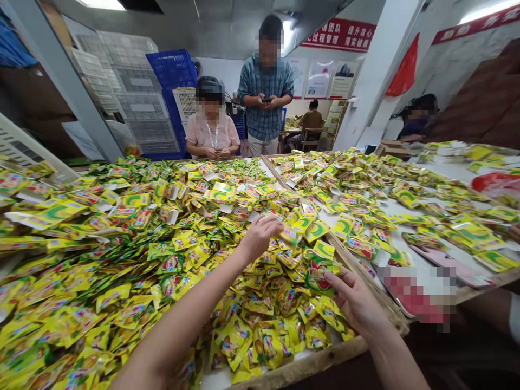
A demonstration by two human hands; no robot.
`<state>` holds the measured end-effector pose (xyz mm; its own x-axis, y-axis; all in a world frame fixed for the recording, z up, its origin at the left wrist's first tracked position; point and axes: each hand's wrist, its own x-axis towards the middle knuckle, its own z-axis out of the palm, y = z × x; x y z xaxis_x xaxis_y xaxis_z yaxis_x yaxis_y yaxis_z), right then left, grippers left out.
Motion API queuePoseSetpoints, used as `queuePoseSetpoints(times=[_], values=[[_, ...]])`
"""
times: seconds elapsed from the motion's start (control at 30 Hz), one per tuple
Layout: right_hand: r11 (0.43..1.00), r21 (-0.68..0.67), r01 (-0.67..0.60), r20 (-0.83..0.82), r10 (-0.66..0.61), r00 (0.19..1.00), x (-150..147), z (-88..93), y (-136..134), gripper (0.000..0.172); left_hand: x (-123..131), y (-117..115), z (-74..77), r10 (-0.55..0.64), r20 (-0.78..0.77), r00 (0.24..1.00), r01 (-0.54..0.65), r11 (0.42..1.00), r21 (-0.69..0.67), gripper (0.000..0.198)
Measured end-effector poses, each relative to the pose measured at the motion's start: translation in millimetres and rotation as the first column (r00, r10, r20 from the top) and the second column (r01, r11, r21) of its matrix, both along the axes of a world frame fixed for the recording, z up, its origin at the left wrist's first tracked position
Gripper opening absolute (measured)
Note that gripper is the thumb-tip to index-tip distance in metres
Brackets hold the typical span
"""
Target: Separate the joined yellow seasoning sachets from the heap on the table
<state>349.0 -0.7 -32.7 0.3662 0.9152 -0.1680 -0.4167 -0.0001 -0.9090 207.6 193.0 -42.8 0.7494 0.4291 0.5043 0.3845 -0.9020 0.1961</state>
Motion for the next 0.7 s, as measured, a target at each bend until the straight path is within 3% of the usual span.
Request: queuePoseSetpoints(times=[0.07,0.17,0.27,0.33,0.37,0.43,0.47,0.5,0.57,0.6,0.63,0.7], values=[[0.988,0.029,-0.149,0.012,0.149,0.989,-11,3.4,8,0.03,-38,-20,6.7,-0.145,0.066,0.987,0.134,0.98,0.149,0.028],[0.954,0.063,-0.292,0.018,0.291,0.956,-33,1.9,15,0.033,-82,-51,11.8,-0.279,0.175,0.944,0.208,0.917,0.339,0.023],[0.894,0.064,-0.444,0.012,0.444,0.896,-50,-5.1,13,0.033,-107,-76,10.5,-0.306,0.181,0.935,0.229,0.908,0.352,0.022],[0.838,0.038,-0.544,0.024,0.544,0.839,-58,-10.2,7,0.033,-114,-90,6.6,-0.236,0.262,0.936,0.154,0.942,0.299,0.021],[0.827,0.026,-0.562,0.048,0.56,0.827,-61,-12.5,4,0.033,-116,-97,4.1,-0.134,0.349,0.927,0.057,0.974,0.22,0.02],[0.86,0.03,-0.509,0.172,0.497,0.85,-68,-17.1,-1,0.03,-117,-113,-0.8,0.184,0.509,0.841,-0.138,0.982,-0.126,0.025],[0.89,0.047,-0.453,0.29,0.422,0.859,-73,-19.9,-3,0.026,-116,-121,-3.0,0.331,0.514,0.791,-0.146,0.919,-0.367,0.032],[0.916,0.071,-0.396,0.435,0.329,0.838,-78,-23.0,-5,0.022,-115,-128,-4.9,0.424,0.475,0.771,-0.077,0.803,-0.591,0.041],[0.936,0.141,-0.323,0.711,0.132,0.691,-89,-29.8,-8,0.014,-111,-142,-8.4,0.429,0.396,0.812,0.144,0.51,-0.848,0.057],[0.93,0.166,-0.329,0.806,0.065,0.589,-95,-32.7,-10,0.014,-108,-148,-10.1,0.404,0.385,0.83,0.214,0.407,-0.888,0.064],[0.916,0.17,-0.363,0.869,0.035,0.494,-100,-34.5,-13,0.017,-106,-152,-12.0,0.4,0.38,0.834,0.241,0.357,-0.903,0.071],[0.872,0.11,-0.476,0.933,0.075,0.352,-105,-32.3,-19,0.024,-103,-156,-15.7,0.453,0.368,0.812,0.208,0.364,-0.908,0.079]])
